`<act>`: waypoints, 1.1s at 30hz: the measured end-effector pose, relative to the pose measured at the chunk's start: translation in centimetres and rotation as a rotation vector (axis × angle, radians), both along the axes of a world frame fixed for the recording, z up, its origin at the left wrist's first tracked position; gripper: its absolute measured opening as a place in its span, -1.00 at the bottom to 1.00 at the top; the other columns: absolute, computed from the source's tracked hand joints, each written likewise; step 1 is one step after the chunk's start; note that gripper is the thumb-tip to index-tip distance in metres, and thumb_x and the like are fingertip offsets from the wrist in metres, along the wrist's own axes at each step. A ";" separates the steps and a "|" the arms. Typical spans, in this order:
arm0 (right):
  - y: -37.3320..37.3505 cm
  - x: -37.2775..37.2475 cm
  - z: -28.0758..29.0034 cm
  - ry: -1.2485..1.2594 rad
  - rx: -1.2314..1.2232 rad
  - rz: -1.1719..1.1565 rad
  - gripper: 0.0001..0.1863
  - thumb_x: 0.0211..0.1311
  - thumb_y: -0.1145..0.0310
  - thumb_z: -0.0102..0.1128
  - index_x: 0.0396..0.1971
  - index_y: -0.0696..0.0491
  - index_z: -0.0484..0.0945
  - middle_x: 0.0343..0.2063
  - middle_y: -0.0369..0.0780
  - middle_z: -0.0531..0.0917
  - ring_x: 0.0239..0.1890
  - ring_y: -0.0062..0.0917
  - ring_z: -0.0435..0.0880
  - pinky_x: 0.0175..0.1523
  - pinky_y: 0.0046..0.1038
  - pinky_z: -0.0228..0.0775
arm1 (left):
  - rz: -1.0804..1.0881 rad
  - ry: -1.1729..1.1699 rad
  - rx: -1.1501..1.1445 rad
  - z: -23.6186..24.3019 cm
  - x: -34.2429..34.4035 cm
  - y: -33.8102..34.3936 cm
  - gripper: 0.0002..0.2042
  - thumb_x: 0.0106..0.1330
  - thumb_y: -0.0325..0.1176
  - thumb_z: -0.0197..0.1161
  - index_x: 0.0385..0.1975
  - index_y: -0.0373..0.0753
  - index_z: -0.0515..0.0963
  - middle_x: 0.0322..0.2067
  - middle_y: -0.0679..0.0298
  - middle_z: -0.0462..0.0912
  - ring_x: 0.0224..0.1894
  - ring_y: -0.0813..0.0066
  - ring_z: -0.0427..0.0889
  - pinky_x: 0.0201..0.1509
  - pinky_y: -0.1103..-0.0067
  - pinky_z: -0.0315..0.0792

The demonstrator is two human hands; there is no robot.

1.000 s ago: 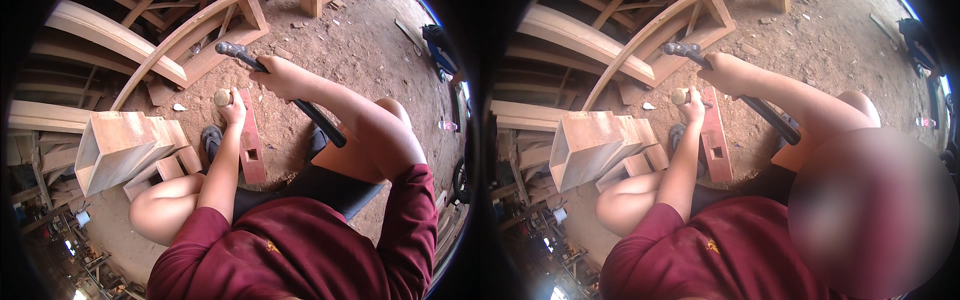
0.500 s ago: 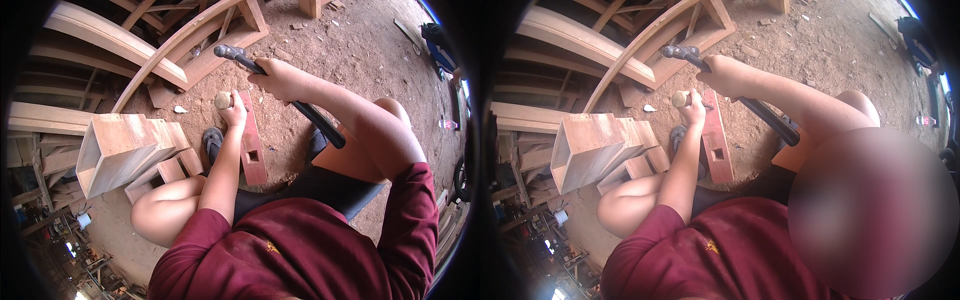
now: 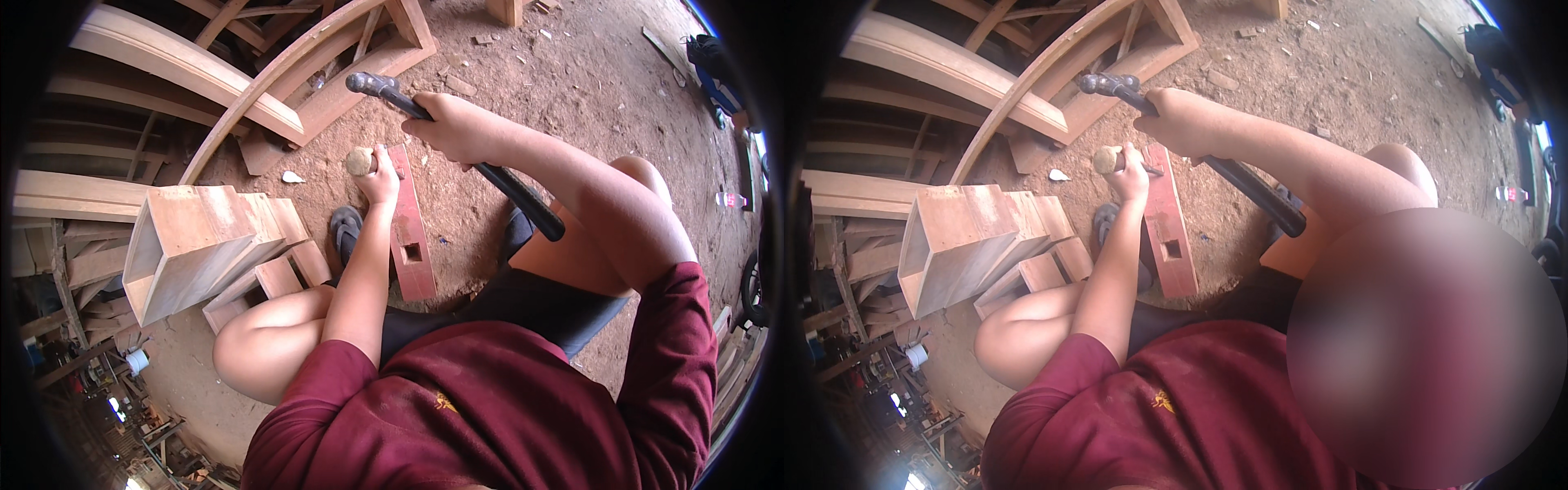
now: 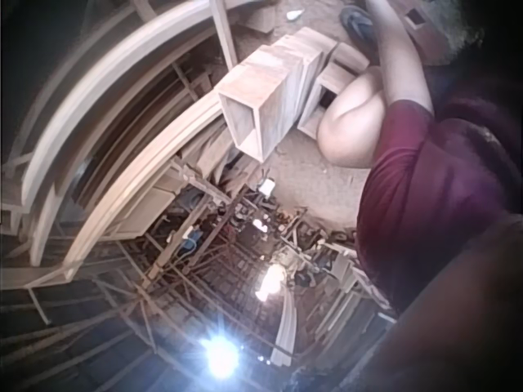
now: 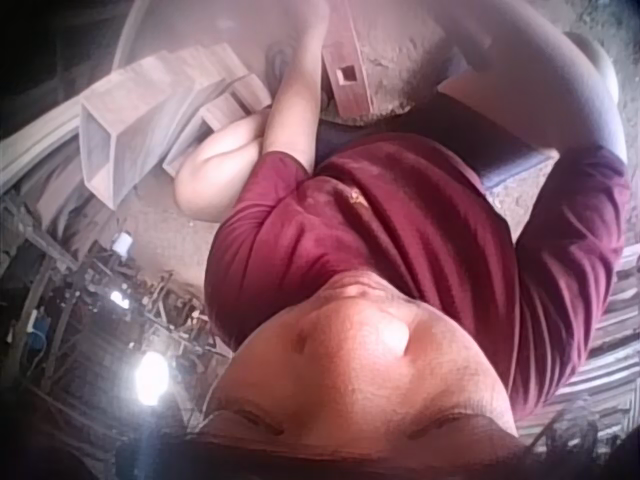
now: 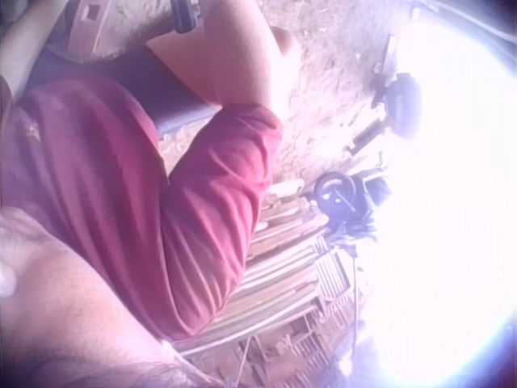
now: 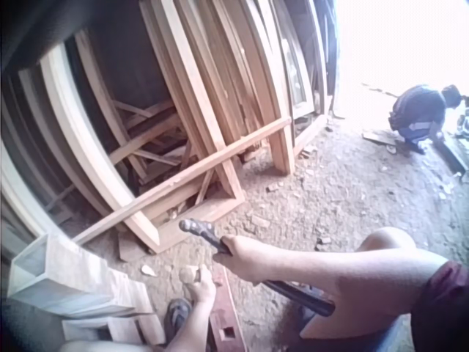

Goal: The person sits on the ground and uses a hammer to strike a chisel, carving a small wooden piece held in their left hand. The task involves repetitive striking to shape the wood, with a second person visible working in the background.

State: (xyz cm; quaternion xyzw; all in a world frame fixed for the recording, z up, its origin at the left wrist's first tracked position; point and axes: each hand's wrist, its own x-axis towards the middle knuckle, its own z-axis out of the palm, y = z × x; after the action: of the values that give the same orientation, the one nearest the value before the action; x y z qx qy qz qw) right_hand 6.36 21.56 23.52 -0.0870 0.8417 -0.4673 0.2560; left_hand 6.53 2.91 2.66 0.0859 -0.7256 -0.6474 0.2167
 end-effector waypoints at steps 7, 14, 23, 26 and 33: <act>-1.6 1.9 2.3 0.529 -0.010 -0.034 -0.75 0.38 0.24 0.10 -0.24 0.15 0.38 -0.57 0.01 0.58 -0.47 -0.02 0.61 -0.33 -0.15 0.41 | -0.068 0.042 -0.199 -1.4 0.2 -1.1 -0.79 0.35 -0.46 0.14 -0.55 -0.37 0.49 -0.61 0.24 0.60 -0.57 0.44 0.61 -0.49 0.49 0.41; -3.1 3.4 1.5 0.754 0.080 -0.019 -0.75 0.38 0.30 0.04 -0.13 0.12 0.27 -0.63 -0.02 0.57 -0.60 -0.02 0.59 -0.54 -0.11 0.39 | 0.024 0.096 -0.181 0.1 1.0 1.5 -0.85 0.30 -0.46 0.19 -0.47 -0.40 0.57 -0.52 0.18 0.67 -0.47 0.39 0.68 -0.38 0.46 0.50; -4.1 4.3 2.8 0.840 0.059 0.082 -0.74 0.33 0.34 0.01 -0.06 0.11 0.29 -0.68 -0.09 0.59 -0.61 -0.15 0.66 -0.56 -0.17 0.48 | -0.033 0.039 -0.076 -2.4 1.0 0.0 -0.89 0.24 -0.52 0.22 -0.28 -0.36 0.60 -0.40 0.14 0.71 -0.29 0.30 0.71 -0.24 0.43 0.53; -1.7 4.1 -4.1 0.590 0.429 0.269 -0.70 0.35 0.33 0.02 -0.01 0.13 0.29 -0.59 -0.10 0.63 -0.54 -0.12 0.67 -0.46 -0.15 0.49 | -0.071 0.139 -0.259 -0.9 0.4 1.3 -0.95 0.24 -0.52 0.22 -0.36 -0.35 0.57 -0.46 0.18 0.69 -0.32 0.35 0.70 -0.26 0.45 0.52; -1.3 1.1 -4.4 0.361 0.370 0.149 -0.65 0.39 0.25 0.00 0.04 0.13 0.34 -0.45 0.01 0.65 -0.43 -0.13 0.70 -0.37 -0.11 0.50 | -0.049 -0.112 -0.069 -2.7 0.2 -0.4 -0.83 0.32 -0.40 0.19 -0.49 -0.30 0.44 -0.62 0.28 0.54 -0.68 0.48 0.53 -0.61 0.53 0.38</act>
State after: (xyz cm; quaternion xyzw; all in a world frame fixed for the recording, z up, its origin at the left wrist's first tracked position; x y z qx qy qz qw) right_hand 7.47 20.22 19.07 -0.1823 0.9361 -0.2621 0.1472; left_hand 6.69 2.48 -0.01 0.0969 -0.7605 -0.6212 0.1627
